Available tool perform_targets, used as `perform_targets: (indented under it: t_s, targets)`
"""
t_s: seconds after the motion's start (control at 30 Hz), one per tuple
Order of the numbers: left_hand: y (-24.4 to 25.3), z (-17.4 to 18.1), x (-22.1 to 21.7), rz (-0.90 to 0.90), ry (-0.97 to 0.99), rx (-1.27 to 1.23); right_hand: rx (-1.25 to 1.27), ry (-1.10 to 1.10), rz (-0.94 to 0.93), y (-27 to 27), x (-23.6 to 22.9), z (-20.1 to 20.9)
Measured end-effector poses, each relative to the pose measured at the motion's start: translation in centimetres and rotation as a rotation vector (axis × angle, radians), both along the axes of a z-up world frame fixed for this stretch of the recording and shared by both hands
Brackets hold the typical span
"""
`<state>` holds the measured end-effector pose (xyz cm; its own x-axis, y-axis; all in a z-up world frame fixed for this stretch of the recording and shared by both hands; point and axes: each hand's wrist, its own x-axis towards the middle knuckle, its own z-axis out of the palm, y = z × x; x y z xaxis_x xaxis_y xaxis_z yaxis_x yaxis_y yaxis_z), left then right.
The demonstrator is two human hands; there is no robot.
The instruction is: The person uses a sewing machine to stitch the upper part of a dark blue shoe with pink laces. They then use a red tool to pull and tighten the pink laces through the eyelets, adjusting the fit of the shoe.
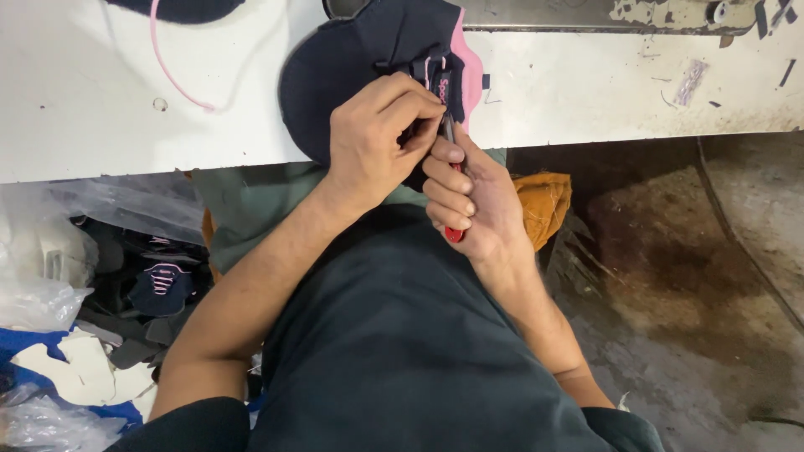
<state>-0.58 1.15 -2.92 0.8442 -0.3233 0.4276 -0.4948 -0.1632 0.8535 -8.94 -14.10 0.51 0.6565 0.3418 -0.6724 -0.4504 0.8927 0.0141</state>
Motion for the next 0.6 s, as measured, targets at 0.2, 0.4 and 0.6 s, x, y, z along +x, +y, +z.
perform_targets:
  t_s: [0.2, 0.4, 0.6]
  targets:
    - [0.0, 0.1, -0.3, 0.004, 0.005, 0.005, -0.122, -0.008, 0.050, 0.0, -0.5, 0.1]
    - [0.0, 0.2, -0.6, 0.036, 0.016, 0.032, -1.000, -0.210, 0.060, -0.2, 0.0, 0.8]
    - [-0.6, 0.9, -0.7, 0.057, -0.077, 0.106, -1.573, -0.370, 0.270, -2.0, 0.9, -2.7]
